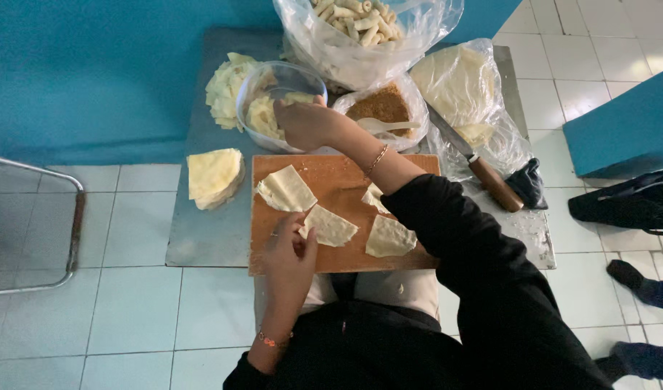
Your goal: The person sits on the floor with a wooden board on their lap, places a triangular dough wrapper on the board, spoons brown filling from a plastic-lined bowl onto it, and folds and pinches the wrapper closed, repeating this cycle for multiple wrappers and setting finished pieces aside.
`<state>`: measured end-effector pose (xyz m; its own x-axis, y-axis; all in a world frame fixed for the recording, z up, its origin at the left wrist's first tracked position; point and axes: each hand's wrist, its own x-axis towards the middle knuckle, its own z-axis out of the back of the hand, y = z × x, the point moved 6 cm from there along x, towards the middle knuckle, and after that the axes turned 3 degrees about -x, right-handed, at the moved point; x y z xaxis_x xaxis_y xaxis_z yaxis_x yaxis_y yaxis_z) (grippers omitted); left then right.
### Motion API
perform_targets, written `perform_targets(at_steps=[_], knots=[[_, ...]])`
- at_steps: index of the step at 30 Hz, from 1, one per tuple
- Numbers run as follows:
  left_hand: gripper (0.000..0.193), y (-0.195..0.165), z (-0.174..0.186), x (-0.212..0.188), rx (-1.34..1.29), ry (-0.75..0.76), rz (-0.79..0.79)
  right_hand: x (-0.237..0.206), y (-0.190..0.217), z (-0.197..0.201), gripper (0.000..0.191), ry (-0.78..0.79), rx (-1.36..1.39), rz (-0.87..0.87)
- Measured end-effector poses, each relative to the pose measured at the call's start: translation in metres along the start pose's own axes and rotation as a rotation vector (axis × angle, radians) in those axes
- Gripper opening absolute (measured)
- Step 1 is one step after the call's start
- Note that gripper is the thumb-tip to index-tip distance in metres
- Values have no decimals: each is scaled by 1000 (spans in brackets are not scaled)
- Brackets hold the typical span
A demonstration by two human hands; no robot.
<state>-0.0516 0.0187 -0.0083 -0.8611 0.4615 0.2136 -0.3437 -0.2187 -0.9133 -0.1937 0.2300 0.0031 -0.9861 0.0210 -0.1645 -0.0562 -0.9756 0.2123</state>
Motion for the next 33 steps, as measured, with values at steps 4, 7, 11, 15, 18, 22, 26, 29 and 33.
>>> perform_targets(at_steps=[4, 7, 11, 15, 18, 22, 26, 29, 33], knots=[[31, -2, -1, 1, 27, -14, -85, 0, -4, 2, 62, -83, 101, -64], [31, -5, 0, 1, 51, -27, -133, -1, -3, 1, 69, -137, 123, -37], [25, -3, -1, 1, 82, -6, -119, -7, -5, 5, 59, -187, 128, -94], [17, -2, -3, -1, 68, 15, -119, -31, -7, 28, 29, -294, 218, -72], [16, -6, -1, -6, 173, -29, -195, -67, -5, 46, 23, -338, 451, 78], [17, -17, 6, -19, 271, -80, -419, -134, 13, 29, 14, -175, 676, 146], [25, -23, 5, -32, 452, -73, -525, -191, 26, 7, 29, -92, 751, 129], [27, -24, 2, -37, 463, -50, -528, -208, 34, -2, 34, -129, 739, 171], [25, -24, -1, -38, 501, -28, -476, -211, 43, -21, 47, -132, 253, 124]])
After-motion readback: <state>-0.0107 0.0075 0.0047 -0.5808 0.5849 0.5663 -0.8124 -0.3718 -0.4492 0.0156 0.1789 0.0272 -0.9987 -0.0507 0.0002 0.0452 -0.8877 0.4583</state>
